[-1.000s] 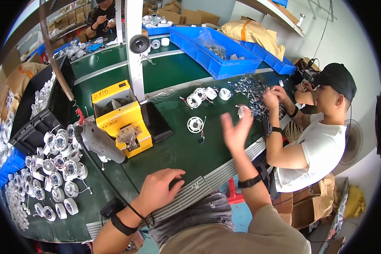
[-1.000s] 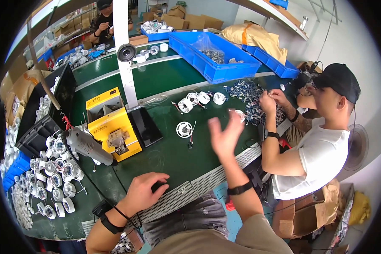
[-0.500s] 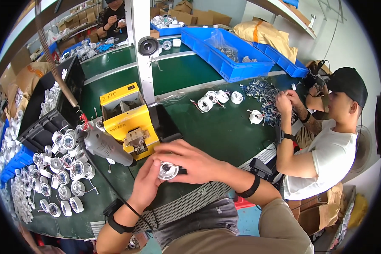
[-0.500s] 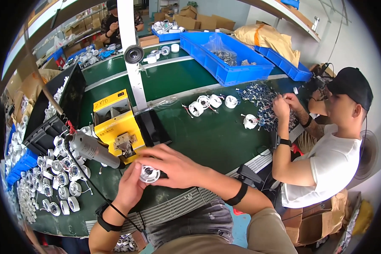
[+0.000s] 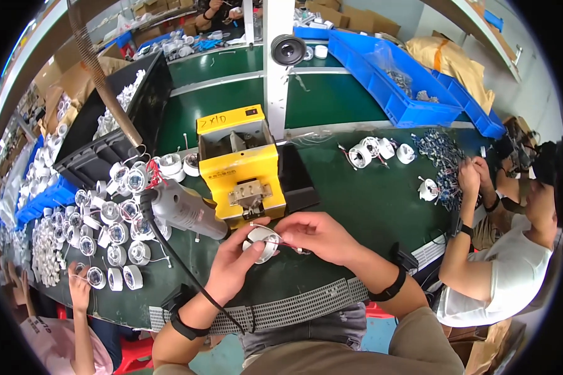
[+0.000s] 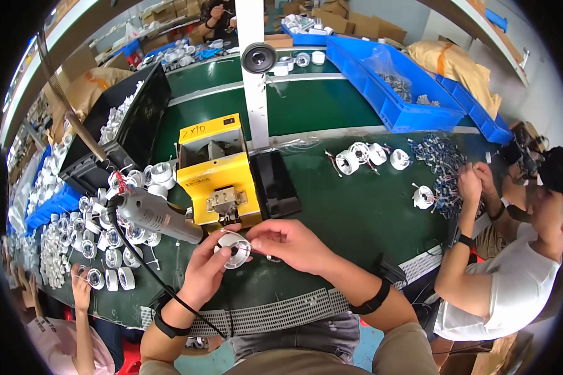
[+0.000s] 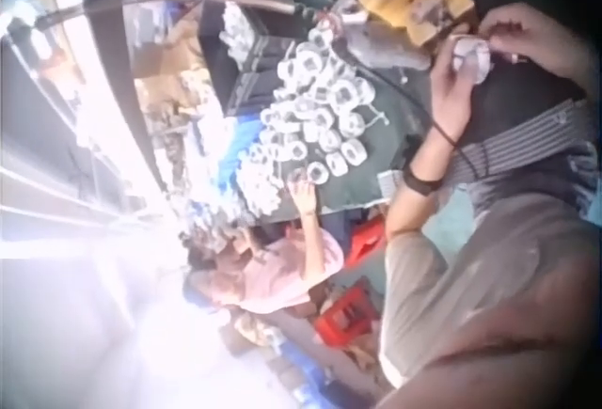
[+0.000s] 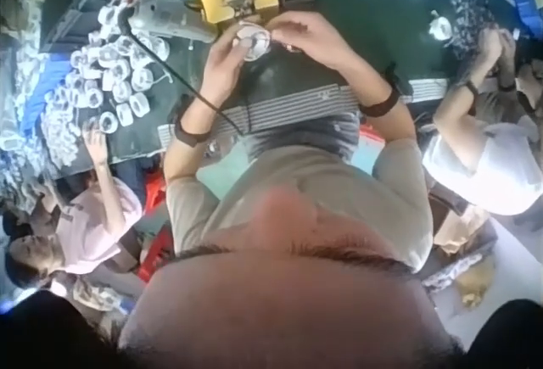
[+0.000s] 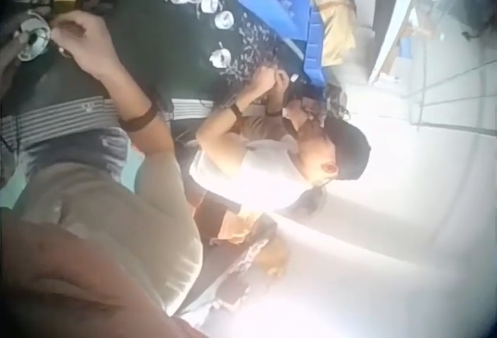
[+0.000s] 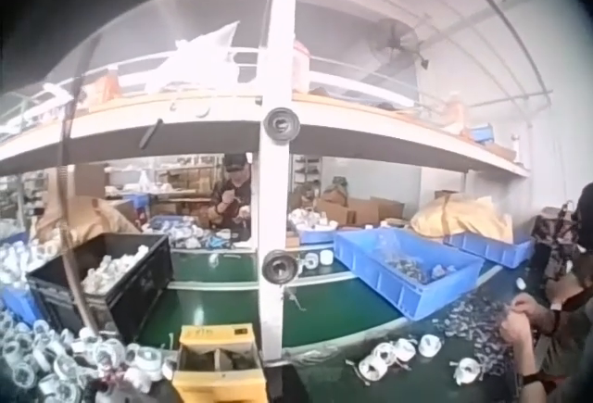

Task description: The person picks up a camera housing, inserts a circuit board by hand, and uses a power screwdriver to secure it. They then place the assembled unit on the table and repeat the process with another housing.

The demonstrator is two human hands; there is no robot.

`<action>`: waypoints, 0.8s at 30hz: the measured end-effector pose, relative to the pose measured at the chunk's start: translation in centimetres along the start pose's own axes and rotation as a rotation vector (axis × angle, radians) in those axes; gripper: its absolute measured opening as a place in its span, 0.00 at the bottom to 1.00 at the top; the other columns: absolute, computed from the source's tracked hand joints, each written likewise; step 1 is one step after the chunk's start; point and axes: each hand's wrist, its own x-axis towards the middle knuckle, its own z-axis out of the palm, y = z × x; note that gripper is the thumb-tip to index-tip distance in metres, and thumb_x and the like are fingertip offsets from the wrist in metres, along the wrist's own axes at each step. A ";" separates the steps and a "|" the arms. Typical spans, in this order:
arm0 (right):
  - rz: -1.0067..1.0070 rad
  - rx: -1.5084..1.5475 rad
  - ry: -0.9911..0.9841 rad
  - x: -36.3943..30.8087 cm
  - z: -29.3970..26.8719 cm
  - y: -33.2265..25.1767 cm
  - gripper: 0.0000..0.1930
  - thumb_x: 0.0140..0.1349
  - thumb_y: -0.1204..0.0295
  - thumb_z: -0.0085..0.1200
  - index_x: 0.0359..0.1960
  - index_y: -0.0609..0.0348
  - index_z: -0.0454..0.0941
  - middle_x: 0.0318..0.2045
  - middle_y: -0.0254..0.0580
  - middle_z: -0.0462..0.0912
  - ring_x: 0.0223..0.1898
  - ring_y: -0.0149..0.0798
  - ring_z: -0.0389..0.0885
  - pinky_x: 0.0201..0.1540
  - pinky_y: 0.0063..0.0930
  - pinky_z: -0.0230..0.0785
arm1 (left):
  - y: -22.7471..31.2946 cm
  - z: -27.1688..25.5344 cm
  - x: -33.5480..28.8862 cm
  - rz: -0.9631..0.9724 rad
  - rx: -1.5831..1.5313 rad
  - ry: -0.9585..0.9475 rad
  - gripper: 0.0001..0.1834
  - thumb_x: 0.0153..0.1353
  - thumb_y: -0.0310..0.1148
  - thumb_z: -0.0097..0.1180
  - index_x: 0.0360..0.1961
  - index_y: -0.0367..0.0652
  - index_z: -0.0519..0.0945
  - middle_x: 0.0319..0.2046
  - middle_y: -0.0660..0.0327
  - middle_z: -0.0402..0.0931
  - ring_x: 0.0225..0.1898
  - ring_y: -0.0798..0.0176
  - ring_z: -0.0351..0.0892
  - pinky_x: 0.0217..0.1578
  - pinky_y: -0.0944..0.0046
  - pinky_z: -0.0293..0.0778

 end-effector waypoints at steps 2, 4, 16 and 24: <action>0.000 -0.048 -0.032 0.0 0.1 0.2 0.11 0.64 0.73 0.53 0.45 0.65 0.76 0.32 0.33 0.80 0.33 0.22 0.75 0.36 0.17 0.68 | -0.1 -0.1 0.1 -0.014 -0.025 0.003 0.23 0.65 0.33 0.52 0.60 0.36 0.67 0.46 0.59 0.75 0.46 0.66 0.76 0.50 0.66 0.72; 0.007 -0.052 -0.027 -0.3 0.1 -0.2 0.10 0.64 0.74 0.53 0.45 0.65 0.76 0.33 0.33 0.80 0.34 0.22 0.75 0.37 0.18 0.68 | -0.5 -0.3 0.2 -0.024 0.007 0.012 0.20 0.67 0.35 0.50 0.56 0.35 0.69 0.42 0.58 0.76 0.42 0.65 0.78 0.44 0.65 0.77; -0.330 -0.648 0.084 -0.6 1.9 0.9 0.05 0.59 0.73 0.57 0.28 0.62 0.77 0.25 0.38 0.76 0.31 0.36 0.73 0.35 0.29 0.65 | -1.5 -0.4 0.5 -0.156 -0.053 0.127 0.29 0.72 0.53 0.28 0.51 0.38 0.70 0.37 0.58 0.76 0.33 0.65 0.78 0.27 0.66 0.76; -0.327 -0.593 0.083 -0.6 1.8 1.5 0.06 0.60 0.72 0.56 0.29 0.62 0.77 0.25 0.37 0.75 0.30 0.34 0.72 0.34 0.28 0.64 | -1.7 0.1 0.6 -0.111 -0.072 0.110 0.29 0.72 0.52 0.27 0.54 0.37 0.69 0.34 0.59 0.75 0.28 0.66 0.76 0.30 0.68 0.75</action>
